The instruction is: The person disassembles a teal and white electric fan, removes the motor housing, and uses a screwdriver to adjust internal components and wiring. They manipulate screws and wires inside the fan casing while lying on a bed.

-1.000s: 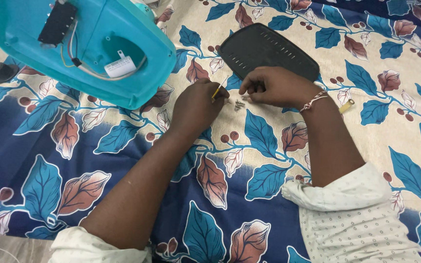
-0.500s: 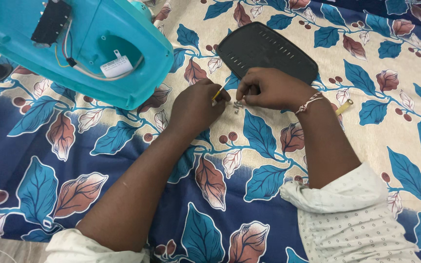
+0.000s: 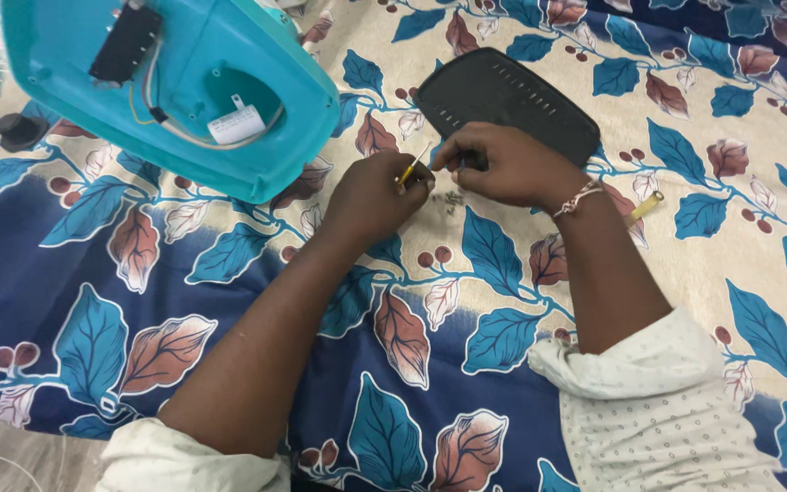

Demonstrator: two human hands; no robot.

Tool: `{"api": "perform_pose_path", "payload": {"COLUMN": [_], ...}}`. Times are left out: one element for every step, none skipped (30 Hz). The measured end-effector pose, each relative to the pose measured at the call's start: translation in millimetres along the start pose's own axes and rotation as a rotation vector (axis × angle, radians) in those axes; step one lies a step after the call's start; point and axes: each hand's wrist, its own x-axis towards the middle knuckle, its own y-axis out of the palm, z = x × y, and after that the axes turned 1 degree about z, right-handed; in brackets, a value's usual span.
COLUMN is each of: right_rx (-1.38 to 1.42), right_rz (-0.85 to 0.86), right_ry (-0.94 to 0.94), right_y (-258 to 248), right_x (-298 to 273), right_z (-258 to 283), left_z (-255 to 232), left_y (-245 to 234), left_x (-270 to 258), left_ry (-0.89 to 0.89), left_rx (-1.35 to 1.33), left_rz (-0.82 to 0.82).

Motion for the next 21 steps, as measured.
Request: {"api": "perform_pose_path", "payload": {"right_rx": [0.02,0.04,0.063,0.059,0.047,0.034,0.065,0.095,0.127,0.172,0.218,0.265,0.309,0.353,0.398,0.455,0.51,0.565,0.574,0.583,0.593], "right_rz": [0.001,0.002,0.008,0.006,0.002,-0.003,-0.024,-0.044,-0.064,-0.099,-0.131,-0.163,-0.181,-0.198,-0.215,-0.217,-0.22,-0.223,-0.216,-0.209,-0.204], "right_ry": [0.016,0.031,0.054,0.048,0.045,0.042,0.063,0.084,0.1,0.071,0.038,0.006,-0.005,-0.015,-0.023,-0.037,-0.051,-0.065,-0.075,-0.085,-0.096], "right_y": [0,0,0,0,-3,-5,-6,-5,-5,-4,-1,2,6,10,14,19,24,27,31,34,38], "right_x": [4,8,9,11,14,16,19,23,26,28,31,35,39,43,47,51,55,60,62,65,69], "right_z": [5,11,17,23,29,36,43,50,56,62,68,74,80,85,90,95,100,104,109,113,117], "left_z": [2,3,3,3,2,1,-1,-4,-7,-9,-12,-14,-16,-18,-18,-18,-18,-16,-15,-14,-12], "left_y": [-4,-7,-9,-12,-15,-18,-23,-27,-33,-39,-46,-52,-59,-66,-73,-80,-87,-92,-96,-100,-104], "left_x": [1,3,5,5,5,4,3,2,-1,-5,-9,-13,-17,-20,-23,-26,-29,-33,-40,-45,-49], "left_ry": [-0.032,-0.012,0.004,0.02,0.022,0.024,0.028,0.055,0.08,0.105,0.105,0.104,0.103,0.116,0.129,0.141,0.131,0.122,0.104,0.119,0.133], "left_rx": [-0.068,-0.056,-0.049,-0.042,-0.038,-0.034,-0.03,-0.022,-0.011,0.0,-0.024,-0.048,-0.07,-0.048,-0.027,-0.006,-0.017,-0.028,-0.042,-0.034,-0.023], "left_rz": [-0.016,-0.034,-0.045,-0.056,-0.07,-0.083,-0.098,-0.1,-0.106,-0.113,-0.119,-0.125,-0.132,-0.157,-0.181,-0.204,-0.21,-0.215,-0.22,-0.244,-0.268]}}
